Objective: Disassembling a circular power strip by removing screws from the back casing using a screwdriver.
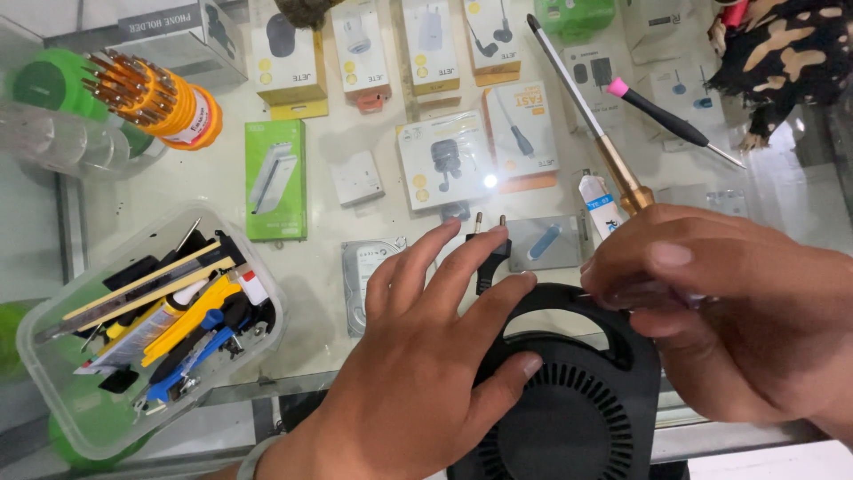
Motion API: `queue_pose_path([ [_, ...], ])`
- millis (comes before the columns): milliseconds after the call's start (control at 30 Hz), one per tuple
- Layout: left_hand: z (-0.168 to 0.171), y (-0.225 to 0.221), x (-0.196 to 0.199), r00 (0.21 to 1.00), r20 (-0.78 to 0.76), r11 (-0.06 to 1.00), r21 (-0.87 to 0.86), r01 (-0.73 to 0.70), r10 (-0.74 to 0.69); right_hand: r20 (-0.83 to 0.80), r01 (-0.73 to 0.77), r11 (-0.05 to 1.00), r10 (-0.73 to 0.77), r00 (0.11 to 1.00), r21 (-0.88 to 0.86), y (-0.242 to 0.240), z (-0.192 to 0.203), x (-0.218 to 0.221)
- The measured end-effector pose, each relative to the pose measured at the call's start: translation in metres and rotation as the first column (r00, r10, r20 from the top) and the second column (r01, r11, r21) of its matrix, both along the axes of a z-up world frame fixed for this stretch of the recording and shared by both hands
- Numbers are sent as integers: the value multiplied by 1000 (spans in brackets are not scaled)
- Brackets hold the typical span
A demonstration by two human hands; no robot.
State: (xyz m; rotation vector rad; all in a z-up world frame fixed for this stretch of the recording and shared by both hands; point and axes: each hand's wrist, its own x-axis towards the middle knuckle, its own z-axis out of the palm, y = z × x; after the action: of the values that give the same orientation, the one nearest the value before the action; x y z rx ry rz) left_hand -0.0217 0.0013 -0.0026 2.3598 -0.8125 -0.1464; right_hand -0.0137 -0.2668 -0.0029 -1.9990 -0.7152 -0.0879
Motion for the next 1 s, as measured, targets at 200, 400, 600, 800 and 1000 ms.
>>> queue_pose_path([
  [200,-1,0,-1,1000,21,1000,13,-7,7,77,-19,999,21,997,-31,6,5,2],
  [400,-1,1,-1,999,34,999,-2,-38,38,139,-104,976,132,981,-193,-9,16,8],
  [600,-1,-3,-2,991,103,995,-44,-85,89,82,139,962,-123,989,-236,-1,30,-3],
  [800,9,-13,-9,994,100,979,-201,-20,41,41,105,902,-97,994,-418,12,42,6],
  [1000,18,-22,-17,997,82,885,-464,39,-1,376,11,948,115,919,-318,23,51,-1],
])
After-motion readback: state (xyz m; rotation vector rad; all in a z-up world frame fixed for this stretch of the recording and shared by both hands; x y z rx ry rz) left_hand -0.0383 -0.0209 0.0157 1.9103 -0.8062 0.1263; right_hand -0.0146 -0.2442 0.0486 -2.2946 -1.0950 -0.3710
